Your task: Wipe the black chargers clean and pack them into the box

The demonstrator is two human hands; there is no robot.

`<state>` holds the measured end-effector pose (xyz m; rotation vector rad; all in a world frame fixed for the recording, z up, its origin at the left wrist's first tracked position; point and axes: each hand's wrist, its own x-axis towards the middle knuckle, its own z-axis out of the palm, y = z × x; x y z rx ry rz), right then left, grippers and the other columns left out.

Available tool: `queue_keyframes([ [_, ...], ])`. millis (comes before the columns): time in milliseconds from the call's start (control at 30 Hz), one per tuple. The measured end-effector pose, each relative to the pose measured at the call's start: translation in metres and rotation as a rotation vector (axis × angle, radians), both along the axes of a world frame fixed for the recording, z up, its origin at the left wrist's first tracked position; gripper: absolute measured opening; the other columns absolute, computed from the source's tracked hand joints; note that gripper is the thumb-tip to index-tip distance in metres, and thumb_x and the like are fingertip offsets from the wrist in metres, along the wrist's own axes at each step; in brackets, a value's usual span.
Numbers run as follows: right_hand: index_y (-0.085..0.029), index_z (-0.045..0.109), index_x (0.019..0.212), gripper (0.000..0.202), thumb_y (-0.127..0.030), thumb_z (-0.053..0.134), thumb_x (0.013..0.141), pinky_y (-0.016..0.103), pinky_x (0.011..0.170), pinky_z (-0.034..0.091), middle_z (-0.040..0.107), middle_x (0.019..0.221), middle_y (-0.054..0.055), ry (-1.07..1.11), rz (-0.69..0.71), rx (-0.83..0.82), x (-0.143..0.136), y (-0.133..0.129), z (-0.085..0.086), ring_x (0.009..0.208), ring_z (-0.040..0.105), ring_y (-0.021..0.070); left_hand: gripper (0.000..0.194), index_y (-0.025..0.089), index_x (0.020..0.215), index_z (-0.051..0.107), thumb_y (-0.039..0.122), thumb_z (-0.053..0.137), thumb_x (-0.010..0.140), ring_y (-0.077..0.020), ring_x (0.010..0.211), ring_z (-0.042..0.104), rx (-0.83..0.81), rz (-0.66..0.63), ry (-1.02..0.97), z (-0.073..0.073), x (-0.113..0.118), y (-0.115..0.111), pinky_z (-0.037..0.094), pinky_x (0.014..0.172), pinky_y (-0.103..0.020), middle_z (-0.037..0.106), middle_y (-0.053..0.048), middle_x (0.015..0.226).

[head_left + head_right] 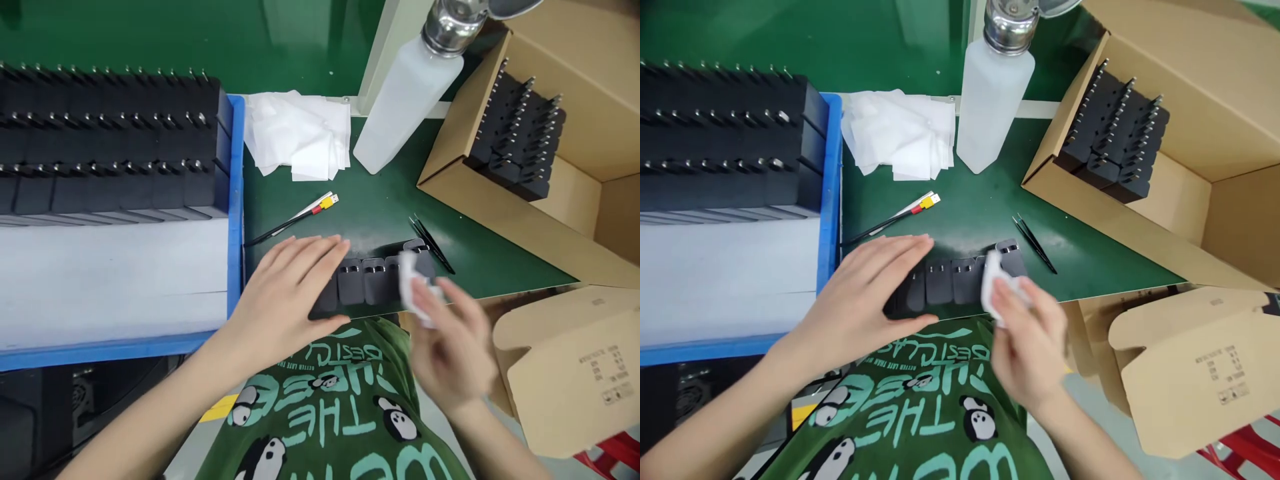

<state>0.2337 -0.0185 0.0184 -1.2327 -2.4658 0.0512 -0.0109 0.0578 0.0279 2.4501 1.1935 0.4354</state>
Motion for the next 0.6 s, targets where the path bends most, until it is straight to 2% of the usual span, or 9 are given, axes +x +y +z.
queue_keyframes([
  [100, -0.025, 0.067, 0.124, 0.032, -0.039, 0.058, 0.097, 0.037, 0.101, 0.053, 0.07, 0.128, 0.007, 0.038, -0.029, 0.042, -0.031, 0.01, -0.013, 0.125, 0.062, 0.0229, 0.057, 0.012, 0.132, 0.055, 0.039, 0.073, 0.085, -0.0306, 0.111, 0.069, 0.065, -0.027, -0.021, -0.005, 0.011, 0.004, 0.055, 0.098, -0.046, 0.071, -0.012, 0.125],
  [200, -0.018, 0.069, 0.121, 0.028, -0.02, 0.053, 0.097, 0.033, 0.102, 0.054, 0.073, 0.124, 0.008, 0.098, -0.043, 0.144, -0.043, 0.017, -0.02, 0.124, 0.064, 0.021, 0.038, 0.011, 0.121, 0.063, 0.027, 0.068, 0.087, -0.026, 0.097, 0.074, 0.103, -0.018, -0.067, -0.009, 0.014, 0.005, 0.061, 0.081, -0.039, 0.076, -0.008, 0.112],
  [300, -0.01, 0.07, 0.115, 0.031, -0.008, 0.047, 0.095, 0.031, 0.099, 0.056, 0.075, 0.118, 0.01, 0.127, 0.002, 0.171, -0.029, 0.018, -0.021, 0.121, 0.066, 0.0206, 0.036, 0.011, 0.12, 0.064, 0.024, 0.068, 0.086, -0.0251, 0.098, 0.074, 0.111, -0.007, -0.069, -0.008, 0.013, 0.005, 0.061, 0.081, -0.039, 0.077, -0.007, 0.112],
  [400, -0.008, 0.07, 0.112, 0.03, -0.001, 0.048, 0.092, 0.033, 0.093, 0.059, 0.076, 0.113, 0.013, 0.123, -0.015, 0.185, -0.015, 0.019, -0.018, 0.118, 0.068, 0.0224, 0.039, 0.011, 0.12, 0.064, 0.027, 0.07, 0.085, -0.025, 0.097, 0.075, 0.104, -0.012, -0.057, -0.007, 0.013, 0.005, 0.061, 0.081, -0.038, 0.076, -0.007, 0.113],
  [500, -0.007, 0.071, 0.111, 0.03, -0.006, 0.045, 0.096, 0.033, 0.092, 0.06, 0.076, 0.113, 0.015, 0.118, 0.021, 0.195, -0.019, 0.022, -0.014, 0.116, 0.068, 0.0236, 0.038, 0.011, 0.119, 0.065, 0.026, 0.071, 0.085, -0.0245, 0.096, 0.075, 0.103, -0.016, -0.064, -0.007, 0.013, 0.006, 0.061, 0.079, -0.038, 0.077, -0.007, 0.111],
  [600, -0.004, 0.071, 0.11, 0.033, -0.011, 0.041, 0.099, 0.032, 0.095, 0.06, 0.075, 0.116, 0.015, 0.13, 0.115, 0.122, -0.025, 0.024, -0.011, 0.116, 0.068, 0.0242, 0.035, 0.011, 0.118, 0.066, 0.025, 0.069, 0.086, -0.0247, 0.096, 0.075, 0.114, -0.007, -0.072, -0.008, 0.013, 0.006, 0.061, 0.079, -0.038, 0.077, -0.008, 0.111],
])
